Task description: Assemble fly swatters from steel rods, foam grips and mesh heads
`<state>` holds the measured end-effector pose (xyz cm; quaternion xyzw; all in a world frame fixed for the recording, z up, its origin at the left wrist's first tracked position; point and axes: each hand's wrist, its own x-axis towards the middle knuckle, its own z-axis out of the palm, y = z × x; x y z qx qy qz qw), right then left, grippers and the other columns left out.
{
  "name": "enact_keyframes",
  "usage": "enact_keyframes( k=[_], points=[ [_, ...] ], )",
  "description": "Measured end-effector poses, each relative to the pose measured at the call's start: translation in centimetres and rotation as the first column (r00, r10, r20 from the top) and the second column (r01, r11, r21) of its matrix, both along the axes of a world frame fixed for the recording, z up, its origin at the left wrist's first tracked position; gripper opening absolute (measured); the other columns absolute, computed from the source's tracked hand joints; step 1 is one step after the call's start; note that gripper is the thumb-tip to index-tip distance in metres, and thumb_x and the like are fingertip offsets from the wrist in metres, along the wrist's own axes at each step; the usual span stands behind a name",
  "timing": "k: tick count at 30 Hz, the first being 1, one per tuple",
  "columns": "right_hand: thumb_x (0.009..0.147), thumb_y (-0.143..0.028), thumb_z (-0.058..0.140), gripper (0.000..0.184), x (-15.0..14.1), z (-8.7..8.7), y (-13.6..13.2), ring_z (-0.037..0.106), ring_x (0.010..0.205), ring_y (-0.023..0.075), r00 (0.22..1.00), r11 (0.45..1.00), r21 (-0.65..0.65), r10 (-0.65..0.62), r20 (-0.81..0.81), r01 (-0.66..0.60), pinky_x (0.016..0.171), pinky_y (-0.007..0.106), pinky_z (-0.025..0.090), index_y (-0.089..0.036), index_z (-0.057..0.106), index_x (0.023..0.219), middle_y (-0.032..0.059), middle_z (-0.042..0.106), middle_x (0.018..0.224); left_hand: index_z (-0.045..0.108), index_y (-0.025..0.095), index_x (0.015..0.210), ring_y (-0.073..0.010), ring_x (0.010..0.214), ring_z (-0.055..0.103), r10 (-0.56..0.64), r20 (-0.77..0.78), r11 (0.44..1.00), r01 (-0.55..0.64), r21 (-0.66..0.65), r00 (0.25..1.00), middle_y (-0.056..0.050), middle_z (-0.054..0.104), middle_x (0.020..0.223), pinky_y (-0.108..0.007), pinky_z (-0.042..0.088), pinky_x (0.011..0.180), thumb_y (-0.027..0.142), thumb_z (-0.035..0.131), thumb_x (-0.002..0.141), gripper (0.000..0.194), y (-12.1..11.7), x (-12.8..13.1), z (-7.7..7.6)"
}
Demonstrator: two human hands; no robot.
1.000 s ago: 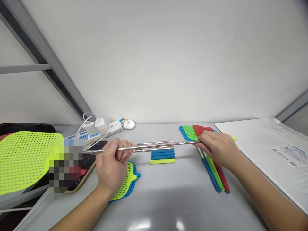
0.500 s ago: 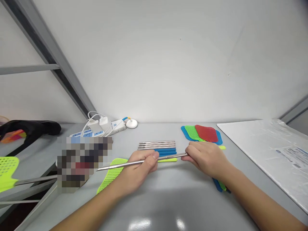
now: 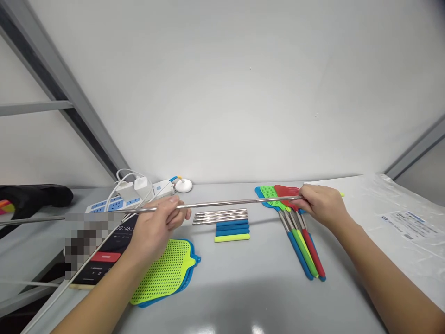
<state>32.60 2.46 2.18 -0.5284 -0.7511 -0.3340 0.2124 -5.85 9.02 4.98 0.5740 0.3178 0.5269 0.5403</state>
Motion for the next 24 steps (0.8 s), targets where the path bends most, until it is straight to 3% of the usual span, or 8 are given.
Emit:
enact_keyframes(
  k=[6,13,20,24],
  points=[
    [0.096,-0.046,0.049,0.043,-2.3,0.7,-0.6,0.038,0.046,0.0106,0.997,0.999,-0.003,0.037,-0.066,-0.038,0.049,0.027,0.019,-0.021,0.042,0.062,-0.0047,0.044,0.05,0.03,0.02,0.051,-0.0092,0.046,0.026,0.199,0.201,0.974,-0.17,-0.151,0.959,0.007,0.024,0.047,-0.028,0.049,0.068,0.03,0.052,0.091,0.047,-0.5,1.4,0.2],
    [0.094,-0.047,0.053,0.042,-4.6,0.2,-1.0,0.036,0.048,0.0108,0.995,0.996,0.017,0.093,-0.038,-0.092,0.05,0.027,0.02,-0.021,0.043,0.062,-0.0044,0.044,0.053,0.035,0.021,0.052,-0.0126,0.054,0.038,-0.032,0.006,0.999,0.032,-0.029,0.999,0.004,0.034,0.049,-0.03,0.045,0.07,0.035,0.046,0.095,0.047,-1.6,2.1,-1.4],
    [0.096,-0.03,0.047,0.034,-3.2,-0.7,-0.2,0.035,0.048,0.0116,0.995,0.995,0.029,0.097,0.016,-0.097,0.05,0.027,0.017,-0.021,0.045,0.063,-0.0034,0.046,0.053,0.033,0.021,0.053,-0.0147,0.059,0.042,0.002,-0.146,0.999,0.003,0.035,0.989,0.003,0.03,0.051,-0.028,0.044,0.069,0.036,0.045,0.094,0.045,-0.9,1.0,-1.4],
    [0.096,-0.029,0.046,0.034,-2.1,-1.2,0.2,0.035,0.047,0.0112,0.998,0.998,0.01,0.054,0.017,-0.054,0.049,0.027,0.016,-0.021,0.045,0.062,-0.0036,0.046,0.053,0.033,0.021,0.052,-0.0155,0.06,0.045,-0.017,-0.188,0.999,0.025,0.036,0.982,0.002,0.031,0.052,-0.028,0.044,0.069,0.035,0.048,0.091,0.044,-0.9,1.2,-1.9]
  ],
)
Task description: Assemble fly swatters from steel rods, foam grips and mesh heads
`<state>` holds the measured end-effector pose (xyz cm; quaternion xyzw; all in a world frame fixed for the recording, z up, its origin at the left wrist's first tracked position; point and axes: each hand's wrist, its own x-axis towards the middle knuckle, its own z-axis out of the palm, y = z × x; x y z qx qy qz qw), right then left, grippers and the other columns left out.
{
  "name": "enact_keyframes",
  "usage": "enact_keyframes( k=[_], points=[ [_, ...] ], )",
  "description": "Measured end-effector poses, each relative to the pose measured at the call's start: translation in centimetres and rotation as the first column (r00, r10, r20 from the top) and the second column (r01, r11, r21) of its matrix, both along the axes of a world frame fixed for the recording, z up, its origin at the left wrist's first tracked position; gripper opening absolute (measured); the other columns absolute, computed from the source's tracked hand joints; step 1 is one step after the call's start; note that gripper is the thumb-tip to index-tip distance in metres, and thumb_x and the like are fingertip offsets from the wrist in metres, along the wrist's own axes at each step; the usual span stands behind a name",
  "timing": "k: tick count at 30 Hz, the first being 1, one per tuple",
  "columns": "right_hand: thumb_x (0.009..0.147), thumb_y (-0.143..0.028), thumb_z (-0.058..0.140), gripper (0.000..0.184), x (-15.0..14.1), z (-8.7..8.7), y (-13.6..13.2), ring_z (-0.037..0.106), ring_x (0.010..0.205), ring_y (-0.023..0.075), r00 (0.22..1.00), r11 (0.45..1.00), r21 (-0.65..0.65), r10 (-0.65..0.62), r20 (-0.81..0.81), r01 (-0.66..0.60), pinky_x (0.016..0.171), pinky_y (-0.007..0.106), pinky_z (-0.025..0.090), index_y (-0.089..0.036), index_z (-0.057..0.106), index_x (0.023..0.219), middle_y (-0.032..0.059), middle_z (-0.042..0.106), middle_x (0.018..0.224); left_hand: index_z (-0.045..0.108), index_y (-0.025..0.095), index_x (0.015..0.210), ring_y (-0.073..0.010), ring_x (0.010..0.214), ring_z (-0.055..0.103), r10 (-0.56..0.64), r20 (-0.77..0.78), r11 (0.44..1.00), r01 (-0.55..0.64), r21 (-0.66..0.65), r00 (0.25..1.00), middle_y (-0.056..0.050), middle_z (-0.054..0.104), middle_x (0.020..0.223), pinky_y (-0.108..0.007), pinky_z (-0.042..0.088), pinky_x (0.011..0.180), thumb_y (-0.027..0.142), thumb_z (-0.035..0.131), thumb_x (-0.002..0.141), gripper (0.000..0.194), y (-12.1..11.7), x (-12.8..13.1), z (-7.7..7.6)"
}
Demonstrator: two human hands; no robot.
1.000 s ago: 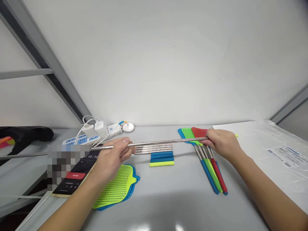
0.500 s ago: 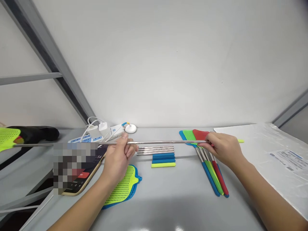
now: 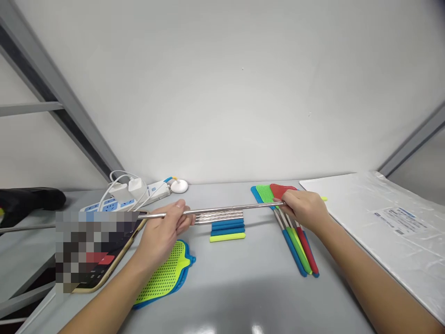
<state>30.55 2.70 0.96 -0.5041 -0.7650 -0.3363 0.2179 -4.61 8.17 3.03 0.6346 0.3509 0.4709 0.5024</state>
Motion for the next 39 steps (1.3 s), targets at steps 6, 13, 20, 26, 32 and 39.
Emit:
enact_keyframes(
  k=[6,13,20,26,32,39],
  points=[
    [0.094,-0.03,0.048,0.032,1.0,-0.2,0.2,0.04,0.049,0.011,0.995,0.997,-0.025,-0.072,-0.065,0.07,0.048,0.026,0.019,-0.021,0.046,0.063,-0.003,0.049,0.056,0.036,0.021,0.053,-0.0132,0.057,0.042,0.081,0.128,0.995,-0.071,-0.076,0.988,0.004,0.032,0.051,-0.029,0.047,0.074,0.037,0.05,0.093,0.046,-0.2,0.8,0.2],
    [0.094,-0.038,0.052,0.043,1.1,1.0,-0.7,0.036,0.047,0.0103,0.978,0.982,0.044,-0.176,-0.114,0.182,0.05,0.026,0.02,-0.02,0.044,0.055,-0.0031,0.044,0.049,0.035,0.02,0.053,-0.0107,0.052,0.036,0.048,0.25,0.994,-0.023,-0.105,0.967,0.005,0.033,0.05,-0.028,0.047,0.07,0.038,0.048,0.095,0.048,-0.4,1.1,0.7],
    [0.097,-0.049,0.04,0.056,-0.4,1.3,-0.9,0.019,0.044,0.0101,0.944,0.956,-0.077,-0.293,-0.153,0.284,0.048,0.029,0.013,-0.02,0.035,0.049,-0.0045,0.028,0.045,0.034,0.02,0.052,-0.0116,0.051,0.035,0.0,0.288,0.994,0.032,-0.107,0.958,0.004,0.031,0.047,-0.029,0.045,0.068,0.036,0.042,0.098,0.05,-0.7,1.4,0.0],
    [0.096,-0.047,0.044,0.054,-3.7,0.6,-1.5,0.017,0.045,0.01,0.948,0.954,-0.081,-0.297,-0.118,0.289,0.049,0.028,0.011,-0.02,0.036,0.05,-0.0056,0.029,0.044,0.033,0.021,0.056,-0.013,0.055,0.039,0.03,0.205,0.99,0.0,-0.142,0.978,0.004,0.032,0.052,-0.027,0.04,0.063,0.043,0.041,0.098,0.048,-1.4,2.0,-1.1],
    [0.098,-0.04,0.045,0.05,-9.0,0.1,-2.9,0.023,0.042,0.0095,0.98,0.984,-0.052,-0.177,-0.09,0.172,0.049,0.028,0.008,-0.019,0.045,0.053,-0.005,0.04,0.044,0.034,0.021,0.062,-0.0122,0.052,0.027,-0.138,0.013,0.986,0.138,-0.09,0.99,0.005,0.031,0.053,-0.028,0.024,0.054,0.049,0.032,0.1,0.048,-3.6,3.3,-2.1],
    [0.099,-0.033,0.041,0.046,-11.5,0.4,-3.9,0.029,0.04,0.0107,0.985,0.99,-0.111,-0.107,-0.135,0.092,0.048,0.029,0.008,-0.019,0.05,0.056,-0.004,0.046,0.045,0.036,0.02,0.062,-0.0118,0.054,0.03,-0.256,-0.139,0.965,0.246,-0.087,0.957,0.004,0.034,0.057,-0.029,0.027,0.058,0.049,0.029,0.101,0.049,-5.0,4.3,-1.7]
  ],
)
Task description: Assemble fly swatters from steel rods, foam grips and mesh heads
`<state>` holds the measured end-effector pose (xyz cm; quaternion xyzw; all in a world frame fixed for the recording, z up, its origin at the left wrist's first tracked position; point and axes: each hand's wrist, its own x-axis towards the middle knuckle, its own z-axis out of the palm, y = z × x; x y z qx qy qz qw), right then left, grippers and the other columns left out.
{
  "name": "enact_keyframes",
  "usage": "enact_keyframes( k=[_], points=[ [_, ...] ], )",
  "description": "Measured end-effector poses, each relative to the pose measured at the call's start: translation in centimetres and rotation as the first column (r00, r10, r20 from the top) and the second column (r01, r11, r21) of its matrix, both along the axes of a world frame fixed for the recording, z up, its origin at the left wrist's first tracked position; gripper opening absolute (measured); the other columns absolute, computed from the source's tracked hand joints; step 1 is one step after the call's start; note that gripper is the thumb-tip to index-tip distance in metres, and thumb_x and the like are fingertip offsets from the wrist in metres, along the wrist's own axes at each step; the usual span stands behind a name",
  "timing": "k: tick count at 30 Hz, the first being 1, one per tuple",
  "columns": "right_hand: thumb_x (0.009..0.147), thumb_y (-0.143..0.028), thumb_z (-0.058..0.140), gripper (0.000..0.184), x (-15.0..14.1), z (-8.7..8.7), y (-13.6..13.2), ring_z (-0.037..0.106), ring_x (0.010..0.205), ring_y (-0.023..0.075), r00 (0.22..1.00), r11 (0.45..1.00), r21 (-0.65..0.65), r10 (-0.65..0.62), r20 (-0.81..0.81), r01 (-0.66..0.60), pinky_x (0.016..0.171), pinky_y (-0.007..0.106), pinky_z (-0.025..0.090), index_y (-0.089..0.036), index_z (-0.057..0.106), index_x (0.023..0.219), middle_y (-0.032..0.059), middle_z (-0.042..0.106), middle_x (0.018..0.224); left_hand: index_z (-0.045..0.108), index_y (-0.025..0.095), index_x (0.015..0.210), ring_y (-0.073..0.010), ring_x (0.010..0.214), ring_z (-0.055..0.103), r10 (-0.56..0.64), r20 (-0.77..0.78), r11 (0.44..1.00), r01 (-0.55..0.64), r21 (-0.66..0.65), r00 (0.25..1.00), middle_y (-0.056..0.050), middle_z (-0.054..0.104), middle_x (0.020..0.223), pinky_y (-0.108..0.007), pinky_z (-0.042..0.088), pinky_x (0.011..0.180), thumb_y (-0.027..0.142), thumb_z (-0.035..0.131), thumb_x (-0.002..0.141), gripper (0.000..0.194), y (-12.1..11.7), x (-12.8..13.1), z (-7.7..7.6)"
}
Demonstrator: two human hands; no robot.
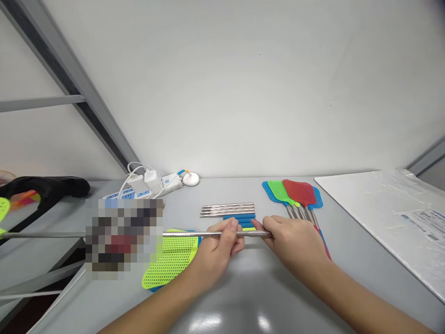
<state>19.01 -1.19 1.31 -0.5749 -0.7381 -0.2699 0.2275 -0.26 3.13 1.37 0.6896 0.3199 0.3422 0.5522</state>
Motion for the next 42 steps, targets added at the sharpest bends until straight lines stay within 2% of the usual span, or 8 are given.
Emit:
enact_keyframes(
  k=[5,10,16,27,35,37,40,42],
  points=[
    [0.098,-0.035,0.046,0.044,1.1,-0.4,0.7,0.028,0.041,0.0099,0.999,0.999,0.018,0.031,-0.007,-0.031,0.048,0.028,0.011,-0.019,0.048,0.056,-0.0051,0.044,0.046,0.035,0.021,0.064,-0.012,0.055,0.028,-0.051,0.011,0.999,0.051,0.013,0.999,0.005,0.032,0.057,-0.028,0.024,0.055,0.054,0.034,0.099,0.048,0.4,-0.1,-0.6],
    [0.098,-0.04,0.043,0.047,4.1,-0.2,1.6,0.027,0.043,0.0095,1.0,0.999,-0.049,-0.009,-0.023,0.008,0.048,0.028,0.012,-0.02,0.043,0.056,-0.0059,0.04,0.046,0.032,0.021,0.06,-0.0118,0.053,0.022,0.153,0.206,0.988,-0.149,-0.036,0.967,0.005,0.025,0.055,-0.028,0.02,0.052,0.058,0.033,0.097,0.053,2.4,-1.6,-0.7],
    [0.096,-0.041,0.044,0.044,9.3,0.0,2.9,0.03,0.046,0.0106,0.998,0.99,-0.129,-0.052,-0.024,0.049,0.049,0.027,0.015,-0.021,0.039,0.057,-0.0049,0.042,0.049,0.029,0.02,0.053,-0.0094,0.046,0.019,0.445,0.562,0.89,-0.412,-0.194,0.697,0.006,0.019,0.052,-0.026,0.021,0.047,0.045,0.04,0.098,0.053,4.8,-2.9,1.5],
    [0.093,-0.051,0.039,0.046,13.8,0.7,3.0,0.03,0.048,0.0133,0.958,0.944,-0.211,-0.276,-0.085,0.253,0.052,0.029,0.016,-0.022,0.041,0.057,-0.0026,0.04,0.048,0.042,0.019,0.06,-0.0073,0.04,0.027,0.625,0.681,0.754,-0.522,-0.4,0.381,0.005,0.032,0.049,-0.023,0.022,0.04,0.046,0.029,0.098,0.048,6.6,-5.0,3.5],
    [0.093,-0.051,0.042,0.049,11.1,0.7,3.0,0.026,0.045,0.0123,0.951,0.934,-0.218,-0.302,-0.065,0.282,0.051,0.029,0.015,-0.022,0.043,0.053,-0.0024,0.036,0.046,0.056,0.018,0.069,-0.0122,0.057,0.05,0.649,0.678,0.7,-0.618,-0.356,0.345,-0.002,0.055,0.059,-0.023,0.038,0.051,0.036,0.029,0.098,0.043,6.4,-4.1,2.4],
    [0.094,-0.051,0.042,0.05,8.5,0.5,2.6,0.024,0.043,0.0117,0.957,0.942,-0.206,-0.283,-0.063,0.265,0.049,0.028,0.014,-0.021,0.043,0.053,-0.0032,0.035,0.044,0.057,0.017,0.072,-0.0129,0.06,0.054,0.63,0.669,0.722,-0.614,-0.318,0.394,-0.004,0.062,0.065,-0.024,0.042,0.056,0.038,0.035,0.096,0.038,5.5,-2.9,1.8],
    [0.098,-0.046,0.039,0.051,4.2,0.4,1.5,0.025,0.042,0.0108,0.98,0.966,-0.19,-0.19,-0.052,0.177,0.048,0.027,0.011,-0.02,0.045,0.055,-0.0038,0.039,0.044,0.057,0.02,0.086,-0.0157,0.068,0.06,0.517,0.645,0.836,-0.495,-0.237,0.563,-0.007,0.07,0.082,-0.029,0.047,0.068,0.045,0.036,0.096,0.034,3.4,-1.2,1.1],
    [0.099,-0.042,0.037,0.05,2.0,0.5,0.5,0.027,0.041,0.0106,0.989,0.981,-0.127,-0.149,-0.014,0.146,0.048,0.028,0.01,-0.02,0.044,0.055,-0.0033,0.043,0.045,0.055,0.021,0.09,-0.0172,0.074,0.062,0.489,0.641,0.854,-0.474,-0.213,0.592,-0.008,0.072,0.09,-0.03,0.047,0.07,0.048,0.034,0.096,0.035,2.4,-0.6,0.7]
  ],
)
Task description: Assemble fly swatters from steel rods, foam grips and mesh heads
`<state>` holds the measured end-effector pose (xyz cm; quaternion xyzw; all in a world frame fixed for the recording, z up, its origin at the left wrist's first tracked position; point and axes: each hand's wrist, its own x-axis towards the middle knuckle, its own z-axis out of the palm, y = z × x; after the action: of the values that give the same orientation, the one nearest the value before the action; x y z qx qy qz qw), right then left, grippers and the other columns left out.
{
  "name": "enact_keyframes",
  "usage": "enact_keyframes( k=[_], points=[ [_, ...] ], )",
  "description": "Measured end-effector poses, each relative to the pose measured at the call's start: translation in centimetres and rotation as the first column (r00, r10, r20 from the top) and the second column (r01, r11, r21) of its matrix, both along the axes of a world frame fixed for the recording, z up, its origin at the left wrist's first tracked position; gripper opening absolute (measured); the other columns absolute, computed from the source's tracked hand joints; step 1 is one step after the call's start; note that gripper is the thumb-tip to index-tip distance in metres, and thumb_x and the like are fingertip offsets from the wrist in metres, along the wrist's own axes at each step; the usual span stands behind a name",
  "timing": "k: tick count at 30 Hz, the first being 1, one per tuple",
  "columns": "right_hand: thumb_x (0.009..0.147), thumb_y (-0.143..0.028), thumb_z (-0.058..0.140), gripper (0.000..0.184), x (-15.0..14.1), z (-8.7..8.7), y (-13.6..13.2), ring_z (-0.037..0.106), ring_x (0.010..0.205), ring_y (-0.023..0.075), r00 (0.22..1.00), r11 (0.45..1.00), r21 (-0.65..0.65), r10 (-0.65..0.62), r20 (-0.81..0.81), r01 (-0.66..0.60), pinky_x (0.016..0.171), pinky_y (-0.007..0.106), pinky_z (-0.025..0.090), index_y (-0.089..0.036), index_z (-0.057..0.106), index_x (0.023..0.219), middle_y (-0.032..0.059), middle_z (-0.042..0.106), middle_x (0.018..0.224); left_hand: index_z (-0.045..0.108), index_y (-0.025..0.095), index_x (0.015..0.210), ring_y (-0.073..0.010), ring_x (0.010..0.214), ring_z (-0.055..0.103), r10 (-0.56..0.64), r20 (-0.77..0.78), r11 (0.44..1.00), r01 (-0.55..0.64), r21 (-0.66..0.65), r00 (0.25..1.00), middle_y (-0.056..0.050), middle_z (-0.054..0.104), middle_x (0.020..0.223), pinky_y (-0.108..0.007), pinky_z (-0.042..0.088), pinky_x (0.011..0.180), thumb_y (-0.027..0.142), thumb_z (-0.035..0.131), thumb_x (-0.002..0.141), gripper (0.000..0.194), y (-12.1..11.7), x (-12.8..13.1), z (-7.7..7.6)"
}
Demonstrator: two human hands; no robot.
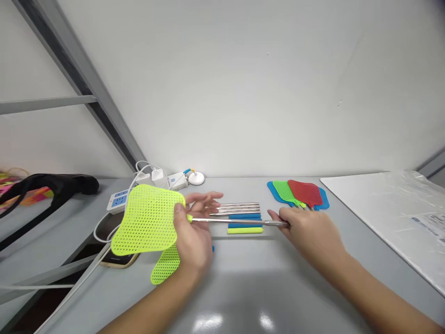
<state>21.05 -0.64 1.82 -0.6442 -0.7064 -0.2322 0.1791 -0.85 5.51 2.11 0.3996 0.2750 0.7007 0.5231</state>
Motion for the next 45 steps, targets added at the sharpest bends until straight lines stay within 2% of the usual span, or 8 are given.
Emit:
enact_keyframes(
  k=[7,13,18,26,29,33,40,45],
  points=[
    [0.096,-0.025,0.039,0.032,-4.0,-0.2,-2.5,0.04,0.033,0.012,0.985,0.984,0.042,0.172,-0.025,-0.171,0.045,0.029,0.009,-0.021,0.049,0.066,-0.0033,0.053,0.048,0.053,0.022,0.098,-0.0192,0.078,0.063,-0.199,-0.072,0.98,0.197,-0.036,0.977,-0.009,0.073,0.095,-0.038,0.048,0.079,0.049,0.023,0.1,0.04,-3.1,1.9,-1.0],
    [0.085,-0.018,0.054,0.002,-7.2,-1.4,-3.3,0.058,0.039,0.0189,0.958,0.95,-0.172,0.231,-0.17,-0.259,0.043,0.03,0.015,-0.018,0.055,0.086,0.0002,0.065,0.058,0.061,0.025,0.091,-0.024,0.094,0.066,-0.271,-0.214,0.961,0.277,-0.005,0.939,-0.005,0.074,0.095,-0.042,0.047,0.088,0.045,0.026,0.1,0.042,-5.8,3.0,-1.0],
    [0.091,-0.029,0.052,0.016,-7.4,-0.1,-3.5,0.066,0.054,0.0209,0.858,0.851,-0.367,0.171,-0.484,-0.376,0.044,0.028,0.029,-0.016,0.054,0.101,0.0024,0.071,0.071,0.065,0.025,0.094,-0.0226,0.087,0.063,-0.316,-0.25,0.947,0.322,-0.019,0.915,-0.006,0.071,0.1,-0.04,0.048,0.085,0.046,0.025,0.1,0.045,-4.8,2.1,-0.7],
    [0.097,-0.024,0.04,0.017,-6.1,0.7,-3.4,0.062,0.065,0.0147,0.75,0.818,-0.266,0.272,-0.603,-0.51,0.058,0.025,0.038,-0.022,0.057,0.094,-0.0006,0.067,0.078,0.057,0.024,0.109,-0.0167,0.08,0.054,-0.333,-0.311,0.936,0.352,0.004,0.89,-0.005,0.057,0.097,-0.032,0.044,0.082,0.053,0.027,0.1,0.042,-2.9,1.0,-1.8],
    [0.098,-0.028,0.04,0.019,-4.9,1.0,-3.6,0.061,0.062,0.0149,0.811,0.889,-0.208,0.248,-0.53,-0.408,0.055,0.025,0.035,-0.022,0.057,0.094,-0.0005,0.066,0.073,0.052,0.024,0.121,-0.0181,0.084,0.053,-0.436,-0.457,0.871,0.491,0.002,0.775,-0.007,0.055,0.101,-0.032,0.045,0.079,0.055,0.041,0.096,0.042,-2.8,0.7,-2.3],
    [0.096,-0.035,0.042,0.02,-0.8,1.5,-4.5,0.056,0.045,0.0149,0.893,0.979,-0.202,-0.058,-0.446,-0.037,0.047,0.026,0.029,-0.023,0.058,0.098,-0.0038,0.061,0.058,0.043,0.028,0.13,-0.0155,0.079,0.05,-0.462,-0.594,0.832,0.553,-0.035,0.658,-0.005,0.052,0.103,-0.03,0.044,0.076,0.045,0.043,0.098,0.036,-2.9,0.3,-2.5],
    [0.095,-0.036,0.039,0.027,6.1,1.4,-3.3,0.06,0.053,0.0202,0.847,0.864,-0.384,-0.448,-0.287,0.327,0.047,0.026,0.027,-0.019,0.06,0.094,0.0028,0.061,0.06,0.048,0.025,0.123,-0.018,0.078,0.055,-0.116,-0.939,0.645,0.744,0.176,0.323,-0.004,0.061,0.092,-0.03,0.043,0.073,0.035,0.047,0.095,0.03,-3.4,-0.8,-2.1],
    [0.094,-0.029,0.04,0.025,5.4,0.8,-0.8,0.057,0.055,0.0192,0.849,0.832,-0.438,-0.471,-0.237,0.34,0.05,0.027,0.028,-0.02,0.059,0.081,0.0047,0.06,0.062,0.055,0.019,0.112,-0.0179,0.07,0.057,0.041,-0.966,0.563,0.793,0.233,0.255,-0.004,0.063,0.08,-0.029,0.04,0.065,0.031,0.045,0.095,0.023,-3.3,-0.6,-1.8]
  ],
)
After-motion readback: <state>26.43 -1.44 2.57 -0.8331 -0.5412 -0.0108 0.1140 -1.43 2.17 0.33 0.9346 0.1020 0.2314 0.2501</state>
